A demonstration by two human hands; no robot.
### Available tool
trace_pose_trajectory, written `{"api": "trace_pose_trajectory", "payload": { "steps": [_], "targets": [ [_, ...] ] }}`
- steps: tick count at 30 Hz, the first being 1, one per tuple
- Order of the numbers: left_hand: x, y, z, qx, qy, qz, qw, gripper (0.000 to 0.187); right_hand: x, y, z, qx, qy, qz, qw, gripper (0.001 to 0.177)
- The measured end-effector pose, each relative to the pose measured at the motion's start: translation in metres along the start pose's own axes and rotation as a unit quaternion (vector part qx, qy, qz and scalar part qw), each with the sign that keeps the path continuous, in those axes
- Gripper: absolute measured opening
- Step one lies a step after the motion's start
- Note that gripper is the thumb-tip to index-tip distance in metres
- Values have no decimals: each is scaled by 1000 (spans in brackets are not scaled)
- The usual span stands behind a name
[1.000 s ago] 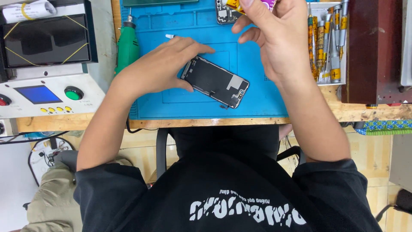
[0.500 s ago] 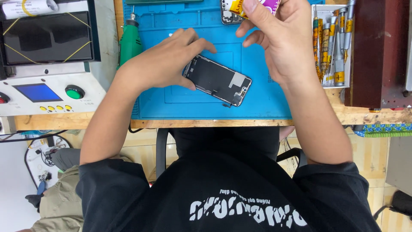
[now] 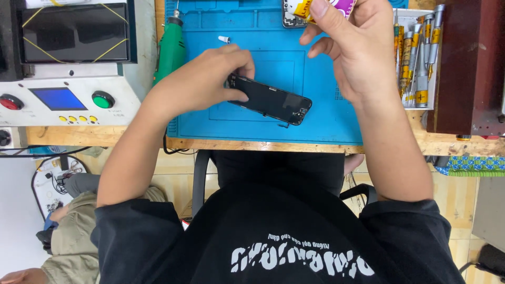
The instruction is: The person applies adhesive from a tube onto the edges of a disassembled smartphone frame. They carefully squeeze the tube to dispense the glue along the perimeter of the device while holding it in their hands.
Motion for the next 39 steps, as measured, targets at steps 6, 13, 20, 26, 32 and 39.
{"api": "trace_pose_trajectory", "payload": {
  "steps": [6,13,20,26,32,39],
  "targets": [
    [-14,-23,0,-129,-195,65,970,13,8,-4,1,43,3,-65,997,21],
    [-15,-29,33,-319,-333,123,879,8,23,-39,23,-37,-9,-69,997,15],
    [-15,-12,57,-427,-486,228,728,17,-17,-109,29,-214,52,-161,962,27],
    [-25,8,92,-387,-689,248,560,24,-5,-143,63,-149,42,-250,956,28],
    [-63,3,138,-344,-772,194,498,18,9,-188,110,-138,-41,-239,960,21],
    [-82,-16,173,-365,-712,274,533,16,10,-229,124,-165,-98,-256,947,20]
  ]
}}
Point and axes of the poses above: each hand's wrist, its own y-axis towards the middle knuckle, its own z-axis out of the palm, x = y × z, the point moved 4 cm from there along y, towards the middle knuckle, and after that the axes turned 11 degrees about x, right-handed, at the moved point
